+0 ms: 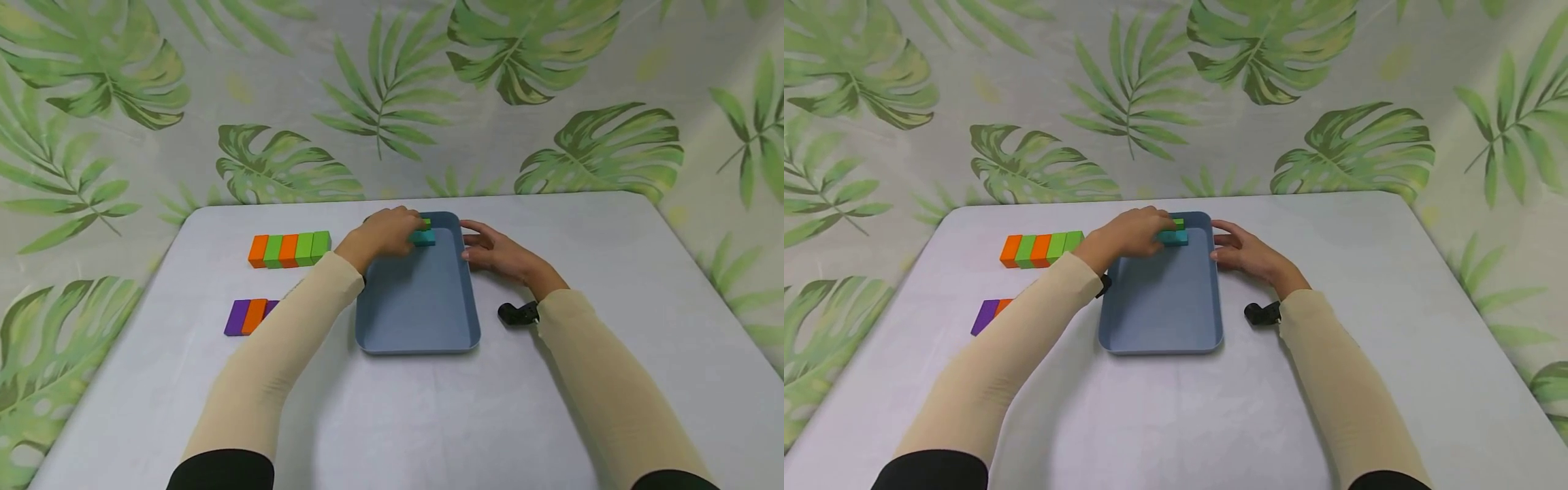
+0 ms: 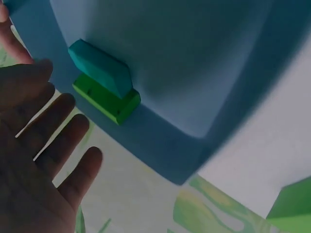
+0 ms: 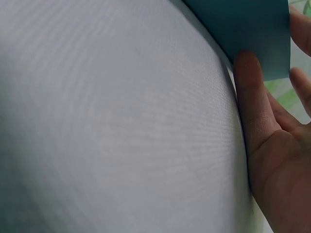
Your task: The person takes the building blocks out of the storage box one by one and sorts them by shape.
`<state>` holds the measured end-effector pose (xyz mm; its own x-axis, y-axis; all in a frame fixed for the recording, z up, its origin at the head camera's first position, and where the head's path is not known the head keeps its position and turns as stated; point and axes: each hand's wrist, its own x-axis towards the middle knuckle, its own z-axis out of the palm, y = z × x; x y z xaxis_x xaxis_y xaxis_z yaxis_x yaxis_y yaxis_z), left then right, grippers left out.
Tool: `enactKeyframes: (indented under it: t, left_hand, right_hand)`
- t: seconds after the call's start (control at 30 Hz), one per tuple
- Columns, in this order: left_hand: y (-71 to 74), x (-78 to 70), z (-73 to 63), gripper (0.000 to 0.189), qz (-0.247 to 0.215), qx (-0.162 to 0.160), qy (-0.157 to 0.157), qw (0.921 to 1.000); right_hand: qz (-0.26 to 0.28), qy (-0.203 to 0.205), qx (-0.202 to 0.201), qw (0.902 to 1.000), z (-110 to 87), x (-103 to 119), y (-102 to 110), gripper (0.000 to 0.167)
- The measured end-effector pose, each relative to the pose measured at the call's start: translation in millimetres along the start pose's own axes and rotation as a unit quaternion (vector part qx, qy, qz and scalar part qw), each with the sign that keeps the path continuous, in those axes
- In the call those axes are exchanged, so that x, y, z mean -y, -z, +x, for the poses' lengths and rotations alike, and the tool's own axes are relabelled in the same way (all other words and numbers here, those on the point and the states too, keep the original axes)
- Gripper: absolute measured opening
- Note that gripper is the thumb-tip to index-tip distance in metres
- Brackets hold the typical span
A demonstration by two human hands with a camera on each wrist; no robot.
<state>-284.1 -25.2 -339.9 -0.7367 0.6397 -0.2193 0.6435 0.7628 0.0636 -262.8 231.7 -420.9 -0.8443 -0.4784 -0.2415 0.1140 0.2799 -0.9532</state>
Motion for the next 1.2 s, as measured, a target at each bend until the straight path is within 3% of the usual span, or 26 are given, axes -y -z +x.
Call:
enactKeyframes:
  t: [0.13,0.37,0.63,0.87,1.2]
  left_hand:
    - [-3.5,-4.0,2.3,0.042,-0.010,0.015,-0.004,0.9998]
    - [-10.7,-6.0,4.2,0.045,-0.014,0.065,0.026,0.9975]
    - [-20.6,-5.0,10.8,0.042,-0.034,0.030,0.030,0.9985]
    - [-28.3,-6.1,17.8,0.069,-0.061,0.044,0.059,0.9954]
    - [-33.0,2.5,21.5,0.068,-0.057,0.050,0.074,0.9943]
  right_hand:
    - [0.000,0.000,-0.004,1.0000,-0.5,-0.1,-0.2,0.078]
    - [-0.004,-0.004,-0.006,1.0000,-0.4,0.0,-1.2,0.077]
    - [0.007,-0.003,-0.004,1.0000,-3.1,4.6,-3.1,0.075]
    - [0.007,-0.004,-0.002,1.0000,-2.2,3.2,-2.8,0.076]
    - [0.002,-0.003,-0.003,1.0000,-2.5,1.8,-0.9,0.076]
